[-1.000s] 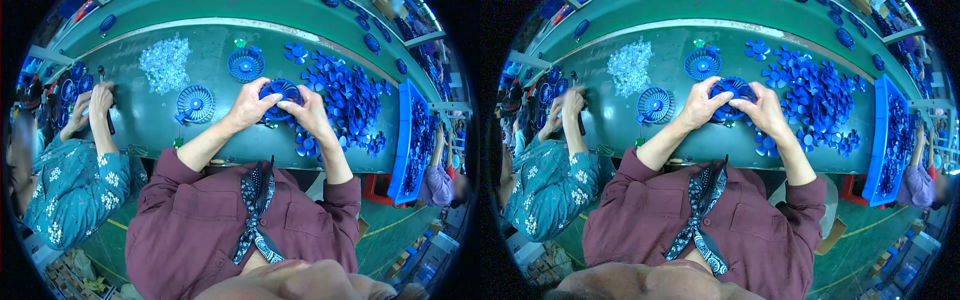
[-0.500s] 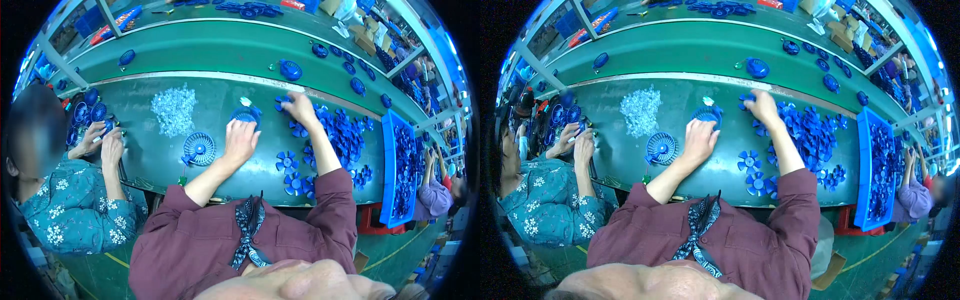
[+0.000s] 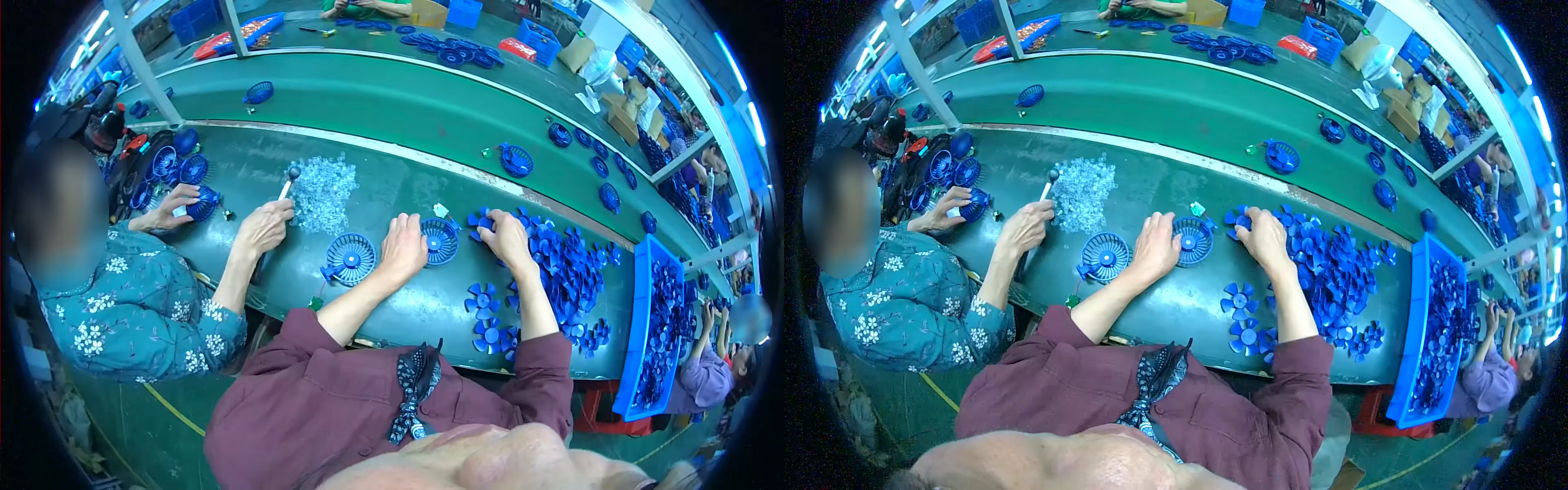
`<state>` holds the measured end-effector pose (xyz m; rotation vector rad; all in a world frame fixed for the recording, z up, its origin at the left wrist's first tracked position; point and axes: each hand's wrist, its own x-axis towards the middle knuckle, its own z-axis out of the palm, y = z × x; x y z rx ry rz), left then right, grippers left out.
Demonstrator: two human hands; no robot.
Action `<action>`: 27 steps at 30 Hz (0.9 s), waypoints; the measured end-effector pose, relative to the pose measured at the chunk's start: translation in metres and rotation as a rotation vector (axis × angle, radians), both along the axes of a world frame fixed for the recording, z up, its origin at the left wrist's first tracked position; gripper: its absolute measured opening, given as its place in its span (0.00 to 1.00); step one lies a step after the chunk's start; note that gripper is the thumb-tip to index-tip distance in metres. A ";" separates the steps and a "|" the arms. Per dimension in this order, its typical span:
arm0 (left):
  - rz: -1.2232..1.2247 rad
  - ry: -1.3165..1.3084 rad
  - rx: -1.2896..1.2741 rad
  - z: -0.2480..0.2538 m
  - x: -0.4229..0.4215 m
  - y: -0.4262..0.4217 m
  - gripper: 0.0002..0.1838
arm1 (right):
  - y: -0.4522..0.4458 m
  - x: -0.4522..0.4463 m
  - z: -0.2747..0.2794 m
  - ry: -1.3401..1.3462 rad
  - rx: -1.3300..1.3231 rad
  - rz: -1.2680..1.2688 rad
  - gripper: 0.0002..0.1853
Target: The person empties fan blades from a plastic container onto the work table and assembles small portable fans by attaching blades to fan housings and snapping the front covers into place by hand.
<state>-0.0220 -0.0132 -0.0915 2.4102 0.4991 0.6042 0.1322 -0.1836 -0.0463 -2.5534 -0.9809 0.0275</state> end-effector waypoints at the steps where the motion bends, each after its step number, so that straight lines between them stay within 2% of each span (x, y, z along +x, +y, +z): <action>1: -0.038 0.040 0.015 -0.001 0.000 0.002 0.16 | -0.001 -0.011 0.010 0.014 0.080 -0.032 0.23; 3: -0.042 0.009 -0.025 -0.001 -0.001 0.001 0.13 | -0.007 -0.027 0.014 -0.012 0.308 -0.019 0.21; 4: -0.053 -0.023 -0.065 0.000 -0.001 -0.002 0.09 | -0.009 -0.041 0.021 0.085 0.407 -0.009 0.19; 5: -0.047 -0.069 -0.094 0.001 -0.002 -0.004 0.10 | -0.010 -0.057 0.029 0.184 0.504 -0.002 0.17; 7: -0.044 -0.168 -0.245 0.004 0.000 -0.007 0.10 | -0.012 -0.082 0.037 0.216 0.549 0.059 0.18; 8: -0.067 -0.102 -0.343 0.005 -0.002 -0.006 0.10 | -0.014 -0.093 0.037 0.224 0.547 0.084 0.19; 9: -0.074 -0.175 -0.362 -0.011 0.003 -0.004 0.11 | -0.015 -0.098 0.034 0.154 0.507 0.115 0.20; 10: -0.121 -0.243 -0.507 -0.011 0.003 -0.004 0.14 | -0.015 -0.105 0.038 0.109 0.477 0.164 0.20; 11: -0.123 -0.196 -0.798 -0.027 0.009 -0.004 0.14 | -0.014 -0.109 0.039 0.107 0.450 0.154 0.20; 12: -0.169 -0.116 -1.085 -0.008 0.006 -0.005 0.14 | -0.014 -0.112 0.038 0.103 0.424 0.143 0.19; 13: -0.281 -0.124 -1.376 -0.011 0.007 -0.004 0.13 | -0.015 -0.113 0.036 0.081 0.393 0.133 0.19; 14: -0.274 -0.102 -1.494 0.002 0.004 -0.006 0.14 | -0.015 -0.114 0.034 0.061 0.370 0.115 0.19; 17: -0.260 -0.078 -1.635 0.016 -0.002 -0.007 0.16 | -0.015 -0.113 0.029 0.057 0.318 0.092 0.19; 19: -0.270 -0.070 -1.645 0.018 -0.003 -0.010 0.18 | -0.015 -0.113 0.024 -0.093 0.224 0.094 0.19; 24: -0.404 0.009 -1.618 0.010 -0.004 -0.015 0.22 | -0.004 -0.114 0.023 -0.108 0.165 0.120 0.18; 25: -0.424 -0.039 -1.654 0.014 -0.006 -0.020 0.21 | -0.001 -0.113 0.022 -0.115 0.170 0.124 0.18; 27: -0.387 -0.033 -1.497 0.006 -0.006 -0.026 0.19 | 0.004 -0.111 0.018 -0.121 0.161 0.111 0.18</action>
